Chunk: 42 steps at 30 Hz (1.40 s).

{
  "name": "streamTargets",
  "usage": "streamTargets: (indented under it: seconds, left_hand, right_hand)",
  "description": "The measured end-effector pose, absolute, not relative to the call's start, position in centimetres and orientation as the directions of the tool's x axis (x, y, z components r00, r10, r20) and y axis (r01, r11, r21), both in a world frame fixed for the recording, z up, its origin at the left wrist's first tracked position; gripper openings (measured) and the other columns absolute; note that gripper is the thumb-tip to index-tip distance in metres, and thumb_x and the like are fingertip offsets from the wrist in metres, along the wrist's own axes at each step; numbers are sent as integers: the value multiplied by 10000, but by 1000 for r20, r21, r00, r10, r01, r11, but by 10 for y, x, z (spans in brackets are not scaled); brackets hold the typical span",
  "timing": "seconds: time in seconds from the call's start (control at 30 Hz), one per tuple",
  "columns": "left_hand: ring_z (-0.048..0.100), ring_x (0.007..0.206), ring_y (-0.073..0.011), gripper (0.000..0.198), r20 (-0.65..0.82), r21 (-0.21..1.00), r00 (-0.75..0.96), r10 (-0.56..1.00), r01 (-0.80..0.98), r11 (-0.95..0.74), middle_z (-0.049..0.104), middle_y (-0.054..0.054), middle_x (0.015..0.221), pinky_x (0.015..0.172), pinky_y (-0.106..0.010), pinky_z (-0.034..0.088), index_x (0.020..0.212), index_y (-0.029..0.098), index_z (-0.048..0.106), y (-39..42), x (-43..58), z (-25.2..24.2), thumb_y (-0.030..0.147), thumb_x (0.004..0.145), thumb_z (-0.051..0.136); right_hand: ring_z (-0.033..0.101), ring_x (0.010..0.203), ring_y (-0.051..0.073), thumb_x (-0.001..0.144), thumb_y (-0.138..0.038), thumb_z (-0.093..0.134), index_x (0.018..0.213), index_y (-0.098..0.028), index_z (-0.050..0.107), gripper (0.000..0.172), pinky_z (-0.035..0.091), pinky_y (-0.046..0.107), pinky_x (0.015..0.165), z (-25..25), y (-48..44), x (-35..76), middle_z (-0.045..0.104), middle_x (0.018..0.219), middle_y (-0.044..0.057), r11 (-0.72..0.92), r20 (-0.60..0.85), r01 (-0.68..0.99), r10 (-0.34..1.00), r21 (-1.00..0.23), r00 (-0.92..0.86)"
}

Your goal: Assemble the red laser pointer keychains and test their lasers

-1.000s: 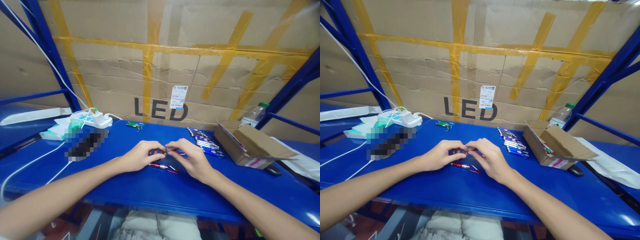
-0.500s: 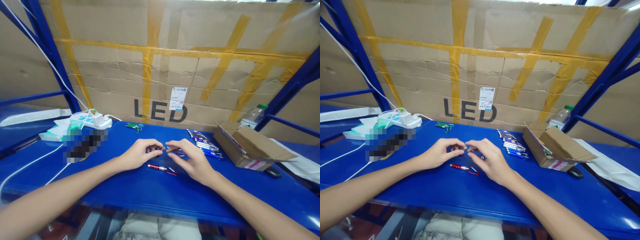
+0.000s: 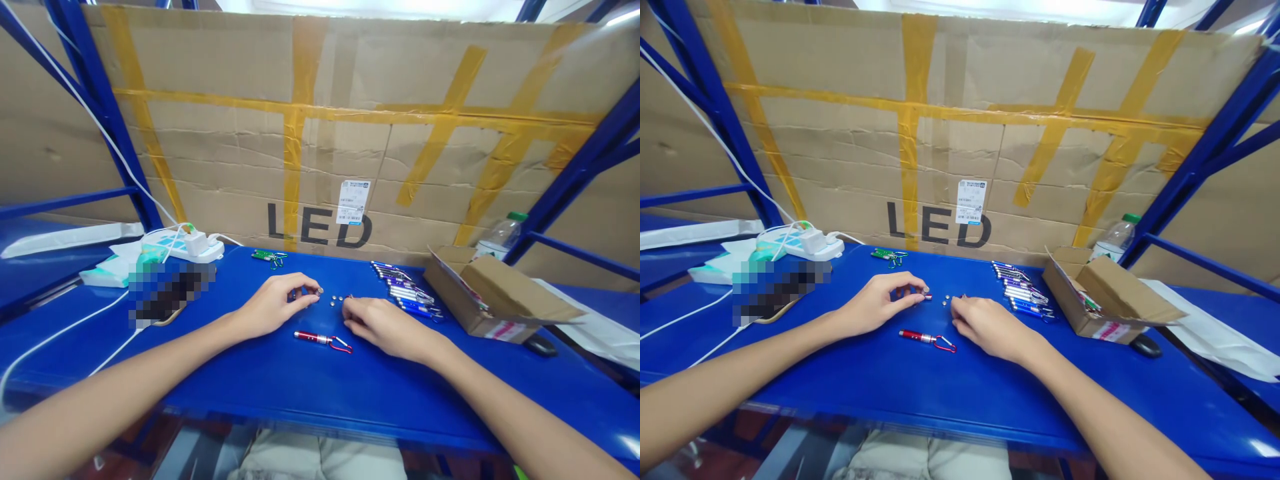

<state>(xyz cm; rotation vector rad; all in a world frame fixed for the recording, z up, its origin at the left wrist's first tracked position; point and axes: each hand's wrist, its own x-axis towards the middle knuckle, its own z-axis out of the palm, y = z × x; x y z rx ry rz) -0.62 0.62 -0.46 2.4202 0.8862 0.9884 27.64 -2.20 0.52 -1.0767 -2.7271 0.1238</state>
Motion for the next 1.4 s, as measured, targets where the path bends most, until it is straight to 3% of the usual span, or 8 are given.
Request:
streamTargets:
  seconds: [0.17, 0.33, 0.57, 0.87, 1.17, 1.4]
  left_hand:
    - [694, 920, -171, 202, 476, 522, 603, 640, 392, -757, 775, -41, 1100, 835, -287, 524, 1194, 218, 741, 4, -6, -5, 341, 1071, 639]
    - [675, 942, -177, 197, 438, 477, 690, 576, 365, -800, 754, -39, 1089, 895, -304, 508, 1211, 214, 735, -2, -5, -4, 322, 1076, 640]
    - [631, 947, -184, 181, 447, 476, 700, 557, 341, -811, 690, -36, 1012, 873, -306, 485, 1174, 200, 724, -7, -4, -2, 316, 1073, 627]
    - [639, 950, -173, 216, 459, 513, 689, 560, 309, -801, 667, -40, 1044, 870, -292, 494, 1212, 197, 698, -9, -3, 0, 351, 1098, 598]
    - [689, 1032, -189, 166, 496, 496, 674, 548, 298, -816, 719, -57, 1134, 926, -305, 513, 1172, 188, 685, -11, -2, -1, 316, 1089, 621]
    - [701, 986, -175, 163, 534, 458, 654, 536, 310, -834, 732, -46, 1074, 884, -277, 516, 1175, 182, 707, -13, 0, -2, 295, 1085, 633]
  right_hand:
    - [676, 935, 221, 1118, -250, 544, 1116, -253, 601, 57, 532, 348, 835, 4, -25, 275, 719, 1053, 49, 759, 351, 594, 650, -266, -673]
    - [680, 1002, 207, 1135, -258, 535, 1197, -260, 602, 92, 548, 342, 895, 3, -26, 271, 718, 1131, 59, 802, 497, 486, 598, -348, -630]
    - [663, 1041, 225, 1128, -234, 546, 1217, -246, 651, 137, 561, 366, 908, 0, -31, 262, 705, 1130, 86, 867, 554, 376, 498, -327, -667]
    - [668, 998, 230, 1101, -182, 589, 1263, -247, 612, 176, 554, 380, 885, -1, -32, 261, 721, 1108, 78, 859, 655, 419, 501, -294, -567]
    - [658, 958, 217, 1097, -181, 595, 1241, -237, 612, 155, 556, 363, 855, -1, -34, 262, 721, 1088, 73, 872, 643, 417, 477, -258, -600]
    - [639, 972, 214, 1102, -169, 578, 1198, -231, 605, 118, 548, 350, 851, 1, -35, 260, 705, 1060, 69, 882, 626, 429, 448, -193, -638]
